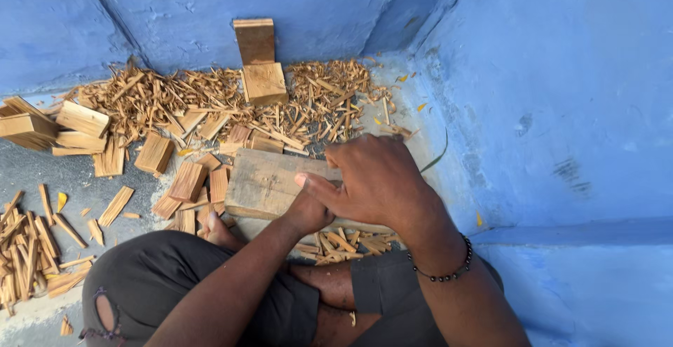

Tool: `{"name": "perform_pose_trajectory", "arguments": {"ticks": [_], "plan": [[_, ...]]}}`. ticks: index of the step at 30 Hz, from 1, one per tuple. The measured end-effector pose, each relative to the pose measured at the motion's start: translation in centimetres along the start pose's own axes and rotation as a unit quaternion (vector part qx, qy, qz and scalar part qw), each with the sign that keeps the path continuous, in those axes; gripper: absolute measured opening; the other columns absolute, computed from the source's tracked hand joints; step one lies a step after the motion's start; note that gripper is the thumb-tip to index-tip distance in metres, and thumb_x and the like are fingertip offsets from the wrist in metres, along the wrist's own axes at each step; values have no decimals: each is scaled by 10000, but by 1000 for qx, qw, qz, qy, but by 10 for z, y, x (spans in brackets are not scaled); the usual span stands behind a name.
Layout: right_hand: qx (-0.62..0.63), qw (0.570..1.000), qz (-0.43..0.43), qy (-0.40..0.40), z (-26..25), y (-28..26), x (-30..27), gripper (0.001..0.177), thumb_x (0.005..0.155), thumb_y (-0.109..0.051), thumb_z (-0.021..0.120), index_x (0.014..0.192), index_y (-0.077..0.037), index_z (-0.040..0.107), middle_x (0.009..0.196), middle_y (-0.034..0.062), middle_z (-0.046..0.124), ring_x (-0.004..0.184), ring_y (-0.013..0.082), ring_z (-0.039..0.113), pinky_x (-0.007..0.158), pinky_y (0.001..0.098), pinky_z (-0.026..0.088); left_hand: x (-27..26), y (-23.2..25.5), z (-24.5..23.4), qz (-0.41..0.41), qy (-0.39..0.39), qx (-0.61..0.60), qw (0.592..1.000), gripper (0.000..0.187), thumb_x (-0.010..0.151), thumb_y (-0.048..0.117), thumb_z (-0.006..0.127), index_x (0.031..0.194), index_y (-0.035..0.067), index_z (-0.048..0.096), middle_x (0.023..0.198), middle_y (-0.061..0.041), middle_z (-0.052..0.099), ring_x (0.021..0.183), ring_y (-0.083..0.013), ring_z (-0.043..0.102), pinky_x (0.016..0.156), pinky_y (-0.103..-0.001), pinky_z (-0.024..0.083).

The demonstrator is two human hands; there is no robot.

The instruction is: The person sits on the floor and uses a chisel and a wooden mallet to carve small rectangular pieces of wood. They repeatedly strike the chisel to shape the wood, creating wood shavings that accumulate on the floor.

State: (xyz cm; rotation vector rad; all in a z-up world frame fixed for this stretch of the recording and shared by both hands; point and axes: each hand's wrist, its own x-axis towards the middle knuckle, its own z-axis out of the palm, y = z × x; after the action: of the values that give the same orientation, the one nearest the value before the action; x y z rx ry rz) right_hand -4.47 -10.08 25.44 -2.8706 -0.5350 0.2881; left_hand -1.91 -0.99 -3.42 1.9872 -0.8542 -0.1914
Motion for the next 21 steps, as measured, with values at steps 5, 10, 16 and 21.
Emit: {"name": "perform_pose_trajectory", "arguments": {"ticks": [5, 10, 16, 21], "plan": [[-22, 999, -31, 28, -7, 10, -20, 509, 901, -559, 663, 822, -59, 708, 614, 121, 663, 562, 268, 656, 642, 467, 537, -3, -2, 1, 44, -1, -25, 999, 172, 940, 119, 672, 1110, 91, 666, 969, -100, 742, 899, -244, 746, 843, -394, 613], [84, 995, -45, 34, 25, 18, 1, 421, 907, -486, 665, 807, -80, 715, 670, 100, 680, 611, 267, 679, 648, 452, 547, 0, -5, 3, -24, -33, -34, 999, 152, 941, 41, 598, 1065, 76, 679, 975, -93, 758, 918, -219, 769, 845, -381, 635], [32, 999, -31, 17, 26, 21, -18, 460, 848, -497, 740, 766, -47, 693, 705, 174, 689, 656, 339, 679, 631, 476, 532, -6, 19, -12, -28, -28, -88, 995, 393, 832, 87, 738, 1207, 70, 621, 1107, -134, 722, 1006, -280, 711, 840, -442, 568], [290, 916, -78, 265, 79, 40, -21, 248, 884, -251, 804, 901, -44, 668, 785, 73, 710, 680, 185, 696, 600, 334, 553, 4, 23, -15, -118, -88, 1, 989, 309, 848, 58, 713, 1138, 124, 629, 1115, -108, 746, 1045, -264, 752, 903, -410, 597]]}}
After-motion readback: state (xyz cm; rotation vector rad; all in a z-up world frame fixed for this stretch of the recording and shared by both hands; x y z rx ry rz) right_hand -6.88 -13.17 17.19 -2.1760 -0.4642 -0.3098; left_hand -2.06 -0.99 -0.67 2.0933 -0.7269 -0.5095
